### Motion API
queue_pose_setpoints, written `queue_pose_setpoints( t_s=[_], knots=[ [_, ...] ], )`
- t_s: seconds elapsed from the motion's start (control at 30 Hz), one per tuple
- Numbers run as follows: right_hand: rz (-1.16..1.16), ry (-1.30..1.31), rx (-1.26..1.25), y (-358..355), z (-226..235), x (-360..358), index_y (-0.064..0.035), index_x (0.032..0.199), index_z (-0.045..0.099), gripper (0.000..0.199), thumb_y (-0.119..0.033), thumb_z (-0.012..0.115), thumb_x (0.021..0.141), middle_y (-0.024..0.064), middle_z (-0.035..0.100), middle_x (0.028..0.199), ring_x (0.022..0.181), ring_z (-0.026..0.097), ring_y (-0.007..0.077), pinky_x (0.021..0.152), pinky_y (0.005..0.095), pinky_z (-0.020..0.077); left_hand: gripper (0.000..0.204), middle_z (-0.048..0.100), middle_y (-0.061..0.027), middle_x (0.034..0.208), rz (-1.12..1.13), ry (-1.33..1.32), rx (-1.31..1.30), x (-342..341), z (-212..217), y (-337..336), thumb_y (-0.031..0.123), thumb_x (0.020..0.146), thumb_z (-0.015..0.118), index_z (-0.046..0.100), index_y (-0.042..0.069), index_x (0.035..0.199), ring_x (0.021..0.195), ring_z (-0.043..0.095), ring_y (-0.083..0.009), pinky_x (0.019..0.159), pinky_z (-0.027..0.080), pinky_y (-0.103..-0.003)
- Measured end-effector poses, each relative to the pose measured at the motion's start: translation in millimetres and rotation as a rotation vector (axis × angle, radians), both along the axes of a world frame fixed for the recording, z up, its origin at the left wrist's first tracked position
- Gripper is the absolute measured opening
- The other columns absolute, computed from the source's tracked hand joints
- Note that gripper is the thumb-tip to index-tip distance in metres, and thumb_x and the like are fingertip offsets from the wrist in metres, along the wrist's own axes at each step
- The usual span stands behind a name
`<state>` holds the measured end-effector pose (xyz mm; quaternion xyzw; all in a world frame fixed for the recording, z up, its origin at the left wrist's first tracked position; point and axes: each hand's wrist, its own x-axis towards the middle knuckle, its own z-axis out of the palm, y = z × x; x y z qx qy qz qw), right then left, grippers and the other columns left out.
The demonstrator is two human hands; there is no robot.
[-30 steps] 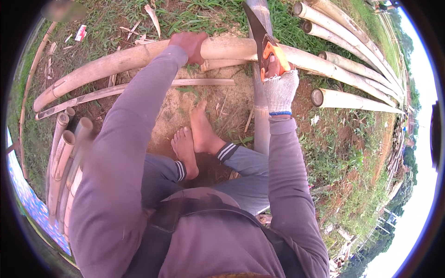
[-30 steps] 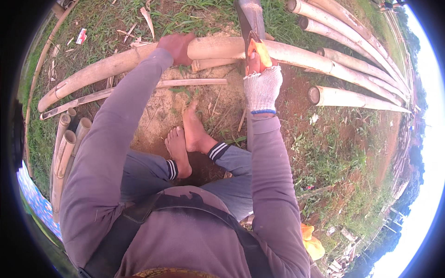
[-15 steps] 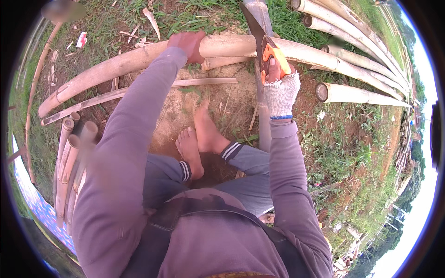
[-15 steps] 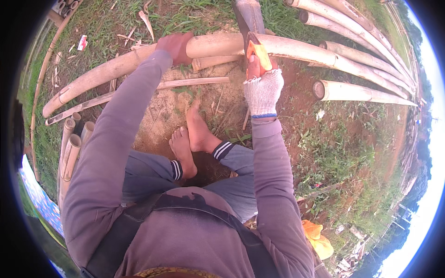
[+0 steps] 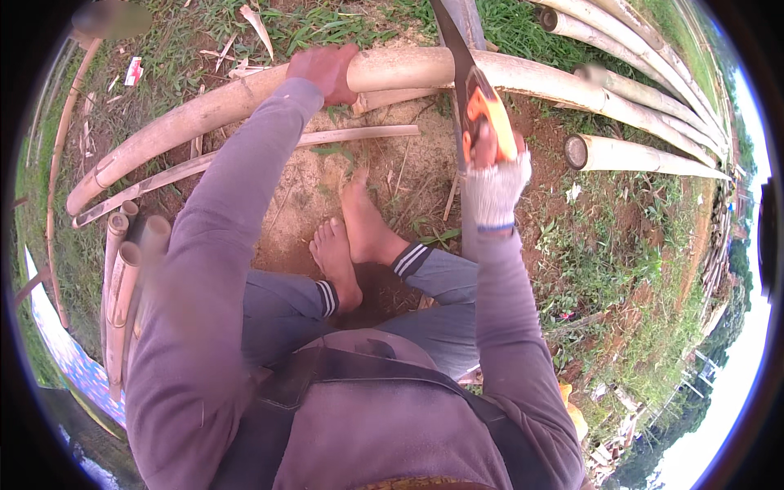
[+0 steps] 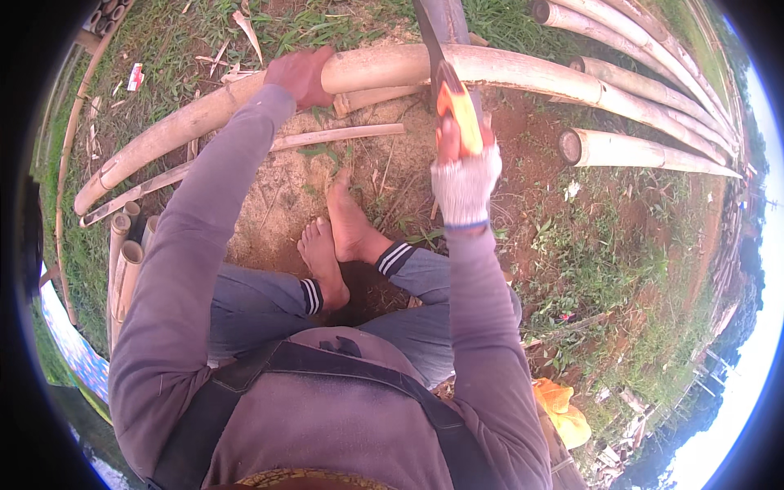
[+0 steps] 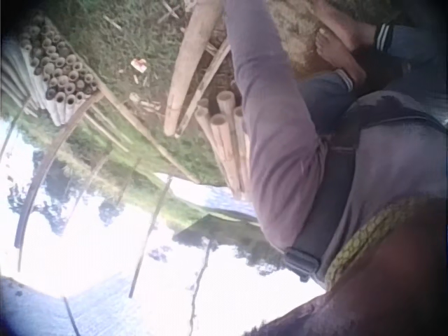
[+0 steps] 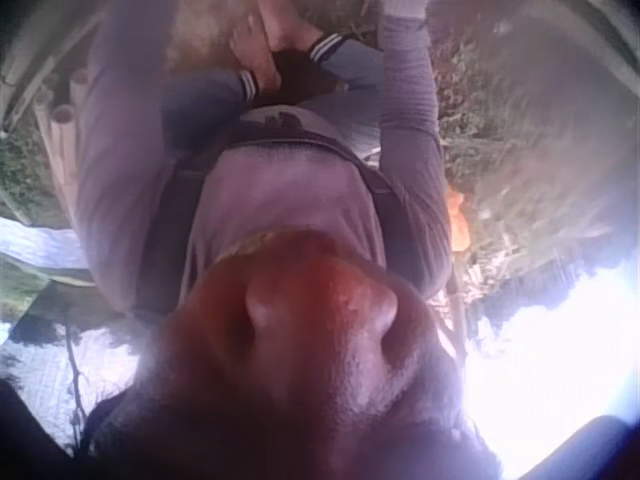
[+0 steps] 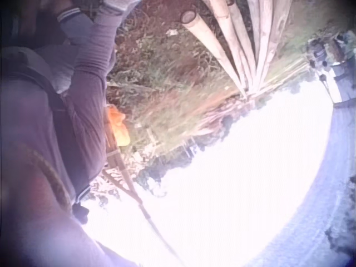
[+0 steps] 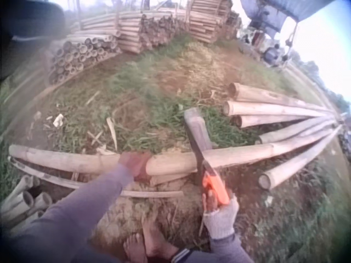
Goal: The person sits on the ground and uses a hand saw to cut long bamboo poles into shorter sections. They hold the bamboo steady with one hand while sawing with the other, then move the cut pieces aside to continue the process.
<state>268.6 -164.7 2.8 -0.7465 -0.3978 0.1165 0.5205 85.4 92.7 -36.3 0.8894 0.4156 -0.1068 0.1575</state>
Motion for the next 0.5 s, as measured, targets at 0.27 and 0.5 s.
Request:
queue_pose_setpoints(
  t_s=[0.27, 0.5],
  knots=[
    [0.004, -0.051, -0.067, -82.5, -2.2, -24.3, 0.0042, 0.118, 0.061, 0.025, -0.015, 0.073, 0.106, 0.0132, 0.071, 0.092, 0.078, 0.068, 0.0182, 0.071, 0.0338, 0.0578, 0.081, 0.077, -0.0137, 0.122, -0.009, -0.055, 0.094, -19.4, -1.0, 13.3, 0.042, 0.078, 0.092, 0.059, 0.011, 0.145, 0.116, 0.076, -0.0346, 0.099, 0.062, -0.050],
    [-0.045, 0.014, 0.019, -119.0, -32.5, -25.1, 0.0041, 0.110, 0.064, 0.032, -0.026, 0.072, 0.107, 0.0126, 0.073, 0.083, 0.075, 0.069, 0.0169, 0.067, 0.0357, 0.0570, 0.090, 0.074, -0.0168, 0.129, 0.022, -0.016, -0.017, -8.8, -7.6, 16.4, 0.040, 0.072, 0.090, 0.057, 0.018, 0.152, 0.118, 0.073, -0.0412, 0.101, 0.060, -0.055]
  ],
)
